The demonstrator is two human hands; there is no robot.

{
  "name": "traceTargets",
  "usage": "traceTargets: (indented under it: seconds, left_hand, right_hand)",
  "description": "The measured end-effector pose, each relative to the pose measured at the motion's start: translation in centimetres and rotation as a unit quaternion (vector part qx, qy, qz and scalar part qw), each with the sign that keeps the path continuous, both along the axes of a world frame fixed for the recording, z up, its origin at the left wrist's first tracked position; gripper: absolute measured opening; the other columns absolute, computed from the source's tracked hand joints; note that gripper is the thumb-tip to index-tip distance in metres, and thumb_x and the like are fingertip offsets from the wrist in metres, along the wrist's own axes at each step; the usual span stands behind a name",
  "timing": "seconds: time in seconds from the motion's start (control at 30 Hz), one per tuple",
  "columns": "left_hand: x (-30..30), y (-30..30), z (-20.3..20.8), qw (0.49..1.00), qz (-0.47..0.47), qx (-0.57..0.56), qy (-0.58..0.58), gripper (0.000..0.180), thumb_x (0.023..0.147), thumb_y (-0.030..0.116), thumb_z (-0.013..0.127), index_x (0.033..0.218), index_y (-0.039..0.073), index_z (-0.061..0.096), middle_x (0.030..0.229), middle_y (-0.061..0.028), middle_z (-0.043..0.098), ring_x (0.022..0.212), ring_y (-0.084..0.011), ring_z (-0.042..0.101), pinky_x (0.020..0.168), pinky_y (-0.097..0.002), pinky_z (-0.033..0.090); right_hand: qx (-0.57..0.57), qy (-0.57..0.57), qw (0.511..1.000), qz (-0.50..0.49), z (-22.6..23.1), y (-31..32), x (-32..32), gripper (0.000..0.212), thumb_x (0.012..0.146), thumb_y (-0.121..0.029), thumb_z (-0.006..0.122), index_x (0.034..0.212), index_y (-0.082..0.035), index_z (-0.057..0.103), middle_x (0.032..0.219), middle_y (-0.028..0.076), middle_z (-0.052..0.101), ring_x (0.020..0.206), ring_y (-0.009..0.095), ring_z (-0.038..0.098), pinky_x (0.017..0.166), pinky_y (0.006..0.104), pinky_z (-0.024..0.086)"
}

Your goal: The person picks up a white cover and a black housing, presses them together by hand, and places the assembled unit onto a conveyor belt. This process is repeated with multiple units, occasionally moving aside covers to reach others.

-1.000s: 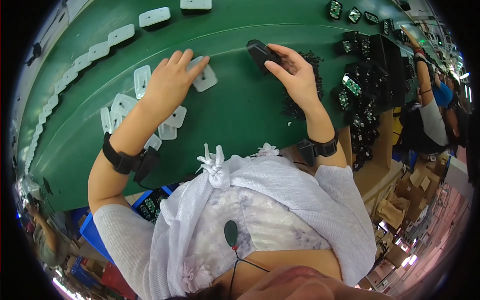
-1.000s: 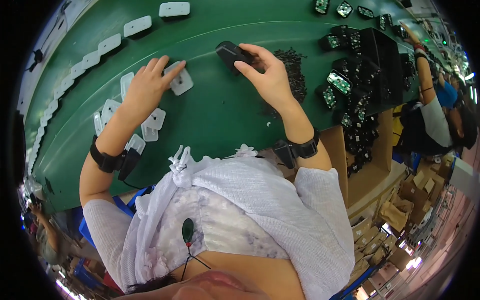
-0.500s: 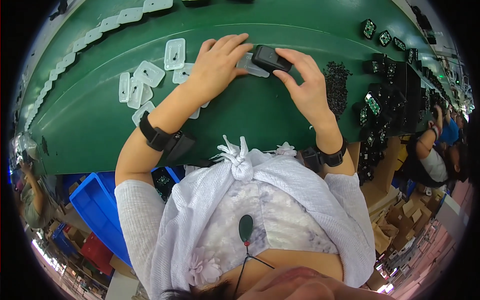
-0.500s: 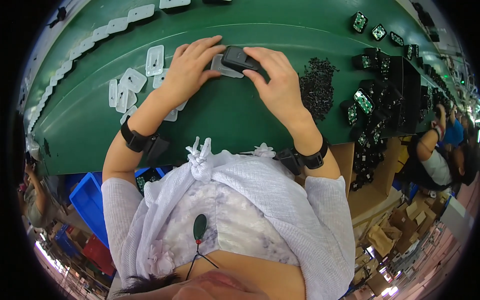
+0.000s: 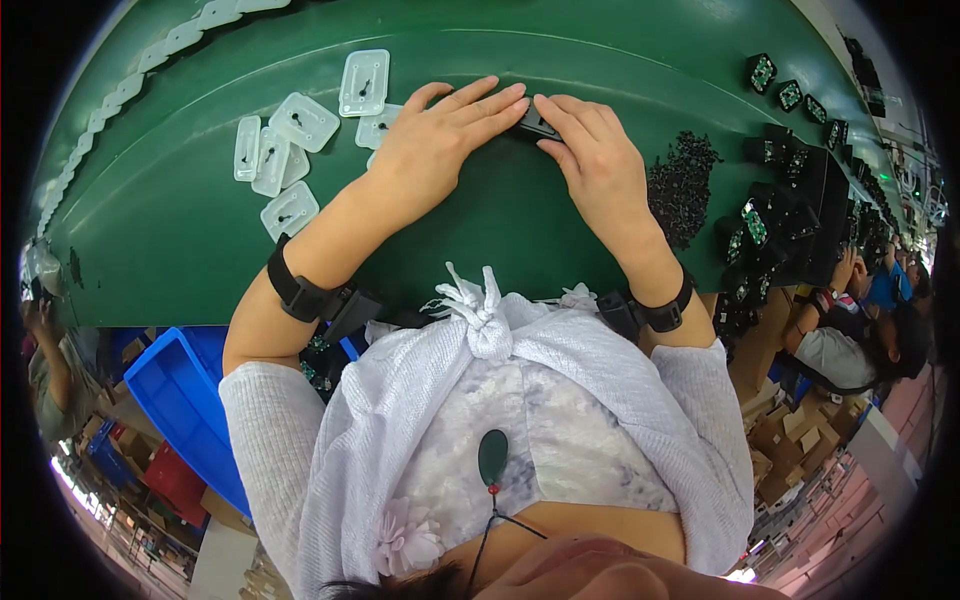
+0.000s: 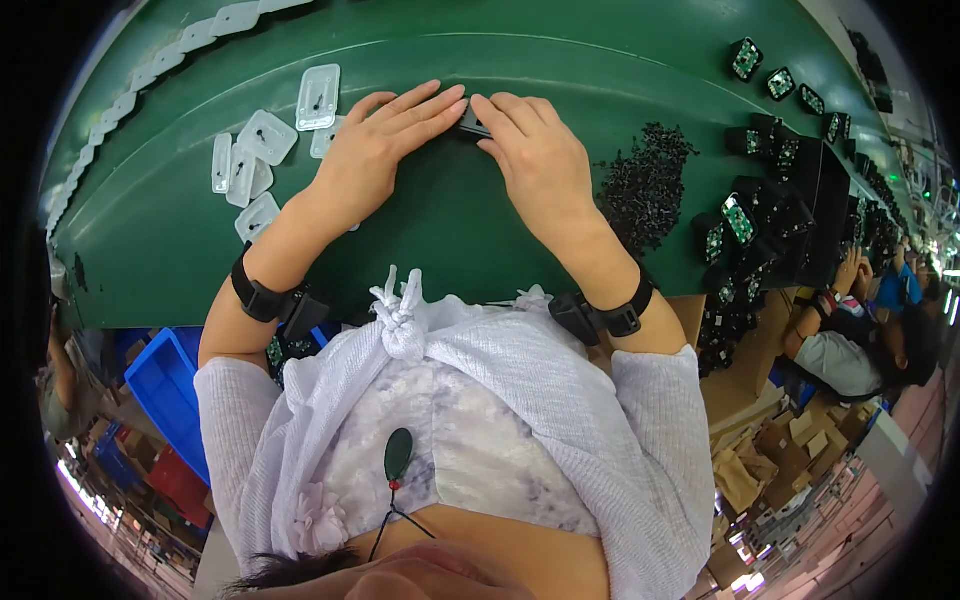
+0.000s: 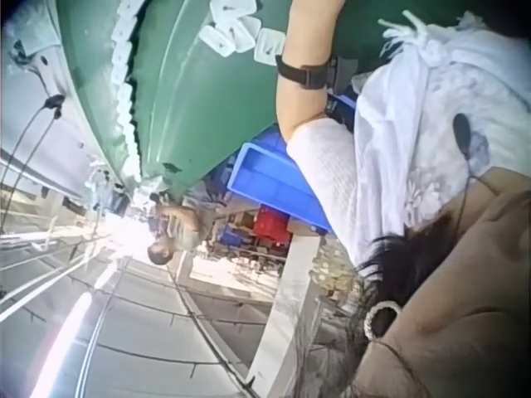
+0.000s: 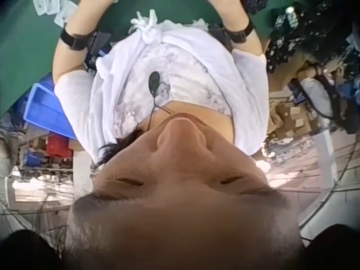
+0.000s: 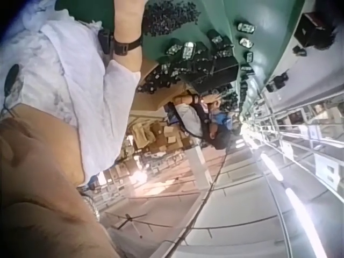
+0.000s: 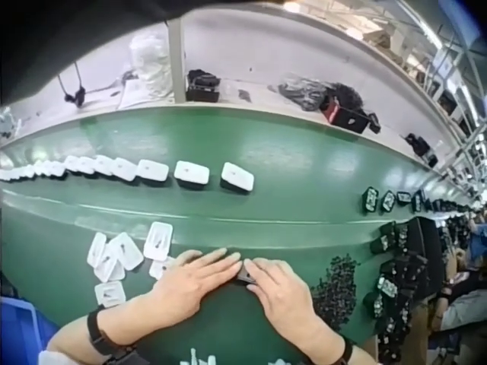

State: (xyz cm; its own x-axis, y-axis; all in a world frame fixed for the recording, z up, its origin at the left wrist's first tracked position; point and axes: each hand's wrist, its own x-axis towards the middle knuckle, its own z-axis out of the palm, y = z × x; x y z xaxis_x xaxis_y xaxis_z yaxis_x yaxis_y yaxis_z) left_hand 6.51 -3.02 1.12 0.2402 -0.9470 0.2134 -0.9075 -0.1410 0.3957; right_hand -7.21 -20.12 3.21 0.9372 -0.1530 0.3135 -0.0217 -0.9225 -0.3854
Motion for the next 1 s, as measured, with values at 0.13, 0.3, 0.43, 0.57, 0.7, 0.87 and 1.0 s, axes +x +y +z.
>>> traceTargets:
  seconds: [0.13,0.3,0.43,0.57,0.7,0.87,1.0]
  left_hand:
    - [-1.2,-0.1,0.1,0.998,0.019,-0.008,-0.056,0.059,0.08,-0.001,0.055,0.139,0.01,0.051,0.145,-0.0037,0.049,0.131,-0.0229,0.048,0.105,-0.043,0.038]
    - [-2.1,-1.4,-0.9,0.996,0.033,-0.059,-0.065,0.052,0.081,0.006,0.058,0.133,0.006,0.055,0.141,-0.0114,0.052,0.122,-0.0233,0.054,0.099,-0.039,0.043]
    - [-1.5,-3.0,-0.9,0.99,0.084,-0.116,-0.004,0.045,0.08,0.01,0.066,0.123,0.0,0.059,0.118,-0.0126,0.064,0.107,-0.028,0.061,0.09,-0.0379,0.048]
    - [-1.6,-3.3,0.8,0.858,0.169,-0.109,0.473,0.04,0.087,0.018,0.071,0.116,-0.007,0.061,0.097,-0.0115,0.07,0.087,-0.0234,0.068,0.078,-0.0321,0.052]
    - [-1.6,-3.2,1.7,0.734,0.17,-0.128,0.645,0.038,0.094,0.02,0.066,0.118,-0.008,0.06,0.104,-0.0108,0.07,0.088,-0.0132,0.067,0.076,-0.0255,0.051]
    - [0.1,-0.8,1.8,0.93,0.221,-0.146,0.256,0.035,0.087,0.022,0.072,0.114,0.001,0.063,0.097,-0.0105,0.064,0.086,-0.0251,0.063,0.073,-0.0343,0.051]
    - [3.2,2.7,0.6,0.936,0.329,-0.082,-0.097,0.053,0.078,0.034,0.077,0.118,0.003,0.059,0.102,-0.0147,0.057,0.093,-0.0333,0.055,0.078,-0.0405,0.048]
  right_hand:
    - [-0.026,-0.018,0.999,-0.001,-0.6,-0.1,-0.2,0.045,0.076,-0.004,0.072,0.12,-0.009,0.065,0.113,0.007,0.064,0.098,0.026,0.061,0.081,0.0351,0.053]
    - [0.039,-0.012,0.999,0.013,-0.4,-1.4,0.2,0.045,0.074,-0.005,0.074,0.118,-0.008,0.066,0.11,0.009,0.065,0.097,0.027,0.062,0.082,0.0347,0.053]
    - [0.349,0.032,0.935,-0.05,0.1,-2.9,1.2,0.042,0.084,-0.009,0.073,0.124,-0.003,0.061,0.112,0.01,0.067,0.102,0.019,0.063,0.09,0.0311,0.05]
    - [0.591,0.009,0.806,-0.018,1.0,-2.4,1.6,0.049,0.092,-0.012,0.068,0.136,-0.001,0.049,0.119,0.009,0.062,0.11,0.018,0.058,0.098,0.031,0.045]
    - [0.626,-0.009,0.78,0.009,1.4,-1.8,2.7,0.052,0.09,-0.006,0.067,0.139,-0.003,0.049,0.123,0.008,0.058,0.113,0.017,0.055,0.099,0.0314,0.045]
    - [0.401,-0.036,0.915,0.038,0.6,-7.1,7.0,0.053,0.086,0.002,0.068,0.137,-0.003,0.053,0.116,0.006,0.061,0.103,0.014,0.059,0.092,0.0287,0.049]
    - [0.406,-0.027,0.913,-0.003,-1.1,-13.2,11.1,0.024,0.087,-0.017,0.071,0.105,-0.003,0.067,0.102,0.008,0.066,0.094,0.019,0.064,0.08,0.0345,0.054]
